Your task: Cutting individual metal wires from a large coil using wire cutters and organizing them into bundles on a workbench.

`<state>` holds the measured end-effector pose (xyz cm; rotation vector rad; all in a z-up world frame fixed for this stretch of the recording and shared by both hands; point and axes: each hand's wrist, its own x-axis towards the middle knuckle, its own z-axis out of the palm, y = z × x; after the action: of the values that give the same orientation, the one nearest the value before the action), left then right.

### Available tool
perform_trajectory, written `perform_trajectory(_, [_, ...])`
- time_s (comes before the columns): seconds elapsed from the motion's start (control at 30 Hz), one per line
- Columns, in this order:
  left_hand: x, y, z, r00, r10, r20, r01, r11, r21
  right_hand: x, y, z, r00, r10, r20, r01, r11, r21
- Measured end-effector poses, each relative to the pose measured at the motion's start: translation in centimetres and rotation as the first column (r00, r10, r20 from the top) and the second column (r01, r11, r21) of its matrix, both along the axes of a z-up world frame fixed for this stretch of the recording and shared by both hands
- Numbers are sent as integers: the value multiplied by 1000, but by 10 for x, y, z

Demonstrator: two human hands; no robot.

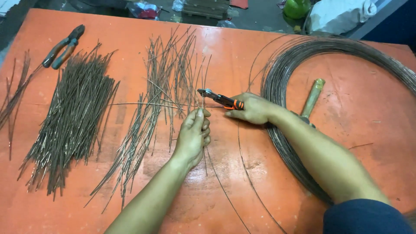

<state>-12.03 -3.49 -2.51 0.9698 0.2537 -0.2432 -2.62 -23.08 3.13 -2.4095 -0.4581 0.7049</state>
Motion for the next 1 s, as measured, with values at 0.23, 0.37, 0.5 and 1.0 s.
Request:
perform_trajectory(0.23, [2,0,-5,999,32,2,-32,999,19,12,-7,-4,998,37,-56,-36,999,30])
perform_trajectory(0.37, [16,14,-3,997,79,26,-80,996,42,16,-9,8,992,72,-107,-68,997,37])
perform_trajectory(0.5, [46,37,-3,991,101,93,-107,993,57,7,-12,32,985,121,-125,-135,985,-110])
perform_trajectory(1.0, [125,60,19,957,105,270,-117,993,28,-33,17,33,936,303,-178,-337,918,-210])
